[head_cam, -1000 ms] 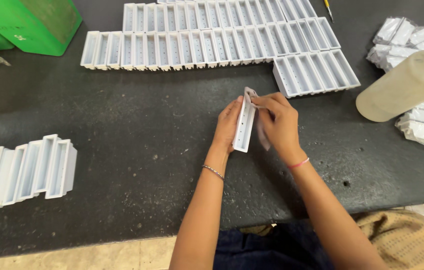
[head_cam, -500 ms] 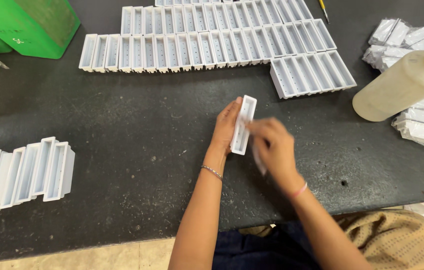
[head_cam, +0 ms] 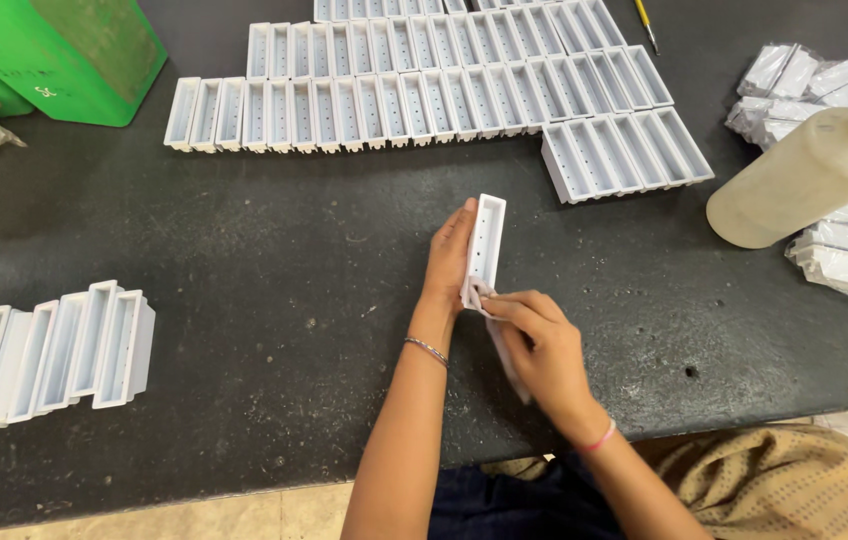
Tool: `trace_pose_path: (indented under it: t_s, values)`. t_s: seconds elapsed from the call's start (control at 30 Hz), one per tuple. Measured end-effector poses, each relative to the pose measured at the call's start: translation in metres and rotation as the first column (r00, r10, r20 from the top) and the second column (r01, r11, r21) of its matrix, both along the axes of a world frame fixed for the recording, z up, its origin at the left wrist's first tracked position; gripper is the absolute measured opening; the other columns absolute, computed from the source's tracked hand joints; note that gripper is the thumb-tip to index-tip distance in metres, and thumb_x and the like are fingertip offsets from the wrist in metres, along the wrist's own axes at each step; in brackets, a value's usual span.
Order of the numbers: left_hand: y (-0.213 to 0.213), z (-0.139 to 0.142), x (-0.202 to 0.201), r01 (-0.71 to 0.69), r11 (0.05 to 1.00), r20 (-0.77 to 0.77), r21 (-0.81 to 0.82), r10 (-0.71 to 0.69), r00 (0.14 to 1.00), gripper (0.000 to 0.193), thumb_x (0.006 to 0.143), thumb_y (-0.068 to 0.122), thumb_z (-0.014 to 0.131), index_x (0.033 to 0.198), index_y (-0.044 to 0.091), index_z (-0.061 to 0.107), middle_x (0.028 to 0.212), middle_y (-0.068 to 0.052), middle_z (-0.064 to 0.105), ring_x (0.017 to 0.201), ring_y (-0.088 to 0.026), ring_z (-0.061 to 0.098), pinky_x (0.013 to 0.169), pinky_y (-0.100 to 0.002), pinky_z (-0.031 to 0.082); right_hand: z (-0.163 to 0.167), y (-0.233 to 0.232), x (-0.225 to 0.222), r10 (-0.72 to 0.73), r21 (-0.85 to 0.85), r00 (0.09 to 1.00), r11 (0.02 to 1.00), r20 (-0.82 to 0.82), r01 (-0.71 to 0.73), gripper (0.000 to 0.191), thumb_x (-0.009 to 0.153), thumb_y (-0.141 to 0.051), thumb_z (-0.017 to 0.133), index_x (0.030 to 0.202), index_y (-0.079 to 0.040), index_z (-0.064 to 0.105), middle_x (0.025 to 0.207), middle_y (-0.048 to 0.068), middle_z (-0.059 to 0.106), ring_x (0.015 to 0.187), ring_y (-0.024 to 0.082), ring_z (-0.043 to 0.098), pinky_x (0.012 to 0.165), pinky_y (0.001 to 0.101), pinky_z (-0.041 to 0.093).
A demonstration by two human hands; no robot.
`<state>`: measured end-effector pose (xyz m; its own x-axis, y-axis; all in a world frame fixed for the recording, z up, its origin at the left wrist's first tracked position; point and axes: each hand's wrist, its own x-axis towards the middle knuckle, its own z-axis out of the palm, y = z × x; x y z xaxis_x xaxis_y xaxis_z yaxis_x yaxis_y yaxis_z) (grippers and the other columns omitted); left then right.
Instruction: The person wipes the interior and exterior surfaces of small white plastic trays with a cloth. They pick up each tray, wipe it, and place it back on the table among other trays.
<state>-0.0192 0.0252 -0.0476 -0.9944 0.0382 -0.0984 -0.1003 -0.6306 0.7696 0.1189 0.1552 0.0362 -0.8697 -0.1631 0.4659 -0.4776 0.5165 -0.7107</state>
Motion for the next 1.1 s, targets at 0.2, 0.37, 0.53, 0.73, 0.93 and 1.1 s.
trace_pose_path:
  t_s: [0.2,0.37,0.53,0.73,0.93,1.1]
  values:
    - [0.006,0.010,0.006,-0.012,0.999,-0.002,0.031,0.012,1.000,0.034,0.099,0.045,0.065,0.103,0.012,0.072,0.075,0.006,0.063,0.061,-0.002,0.056,0.053,-0.020,0.047,0.011,0.025,-0.022,-0.012,-0.224,0.991,0.974,0.131,0.041,0.021,0.091,-0.001,0.066,0.110,-0.005,0.077,0.105,0.006,0.074,0.093,0.014,0.071,0.081,0.0280,0.056]
    - [0.011,0.018,0.008,-0.008,0.998,-0.025,0.055,0.010,1.000,0.033,0.099,0.040,0.068,0.111,0.009,0.073,0.082,0.005,0.067,0.066,-0.003,0.060,0.056,-0.020,0.050,0.016,0.023,-0.072,-0.204,-0.314,0.967,0.918,0.151,0.242,0.021,0.095,-0.006,0.069,0.115,-0.003,0.076,0.100,0.006,0.070,0.085,0.011,0.067,0.075,0.0254,0.052]
    - [0.012,0.015,0.004,-0.012,0.992,-0.048,0.126,0.018,0.999,0.030,0.097,0.032,0.068,0.114,0.008,0.071,0.096,0.000,0.073,0.083,-0.007,0.069,0.074,-0.023,0.058,0.020,-0.001,-0.095,-0.213,-0.257,0.977,0.943,0.025,0.213,0.020,0.095,-0.002,0.068,0.113,-0.001,0.075,0.097,0.006,0.068,0.079,0.009,0.066,0.071,0.0243,0.052]
    - [0.012,0.000,-0.002,0.016,0.995,-0.111,0.098,-0.005,0.994,0.026,0.103,0.028,0.068,0.115,0.005,0.071,0.096,0.000,0.069,0.082,-0.007,0.063,0.070,-0.024,0.053,0.028,-0.013,-0.098,-0.142,-0.152,0.986,0.980,-0.083,0.128,0.023,0.095,0.004,0.065,0.114,-0.004,0.076,0.100,0.007,0.070,0.071,0.009,0.060,0.064,0.0264,0.048]
    - [0.015,-0.004,-0.004,-0.012,0.991,-0.123,0.133,0.029,0.992,0.023,0.100,0.026,0.067,0.115,0.009,0.071,0.095,0.002,0.069,0.081,-0.005,0.062,0.069,-0.023,0.052,0.029,0.000,-0.085,0.019,0.035,0.979,0.999,-0.202,-0.013,0.033,0.087,0.010,0.063,0.113,-0.005,0.076,0.106,0.010,0.071,0.089,0.020,0.071,0.077,0.0301,0.056]
    - [0.007,0.001,-0.003,-0.043,0.997,-0.014,0.071,0.044,0.999,0.023,0.103,0.027,0.065,0.112,0.008,0.074,0.091,0.002,0.070,0.076,-0.006,0.062,0.064,-0.023,0.051,0.018,-0.005,-0.035,0.098,0.066,0.994,0.993,-0.057,-0.094,0.025,0.083,0.006,0.067,0.103,-0.006,0.076,0.101,0.009,0.073,0.085,0.023,0.073,0.073,0.0306,0.057]
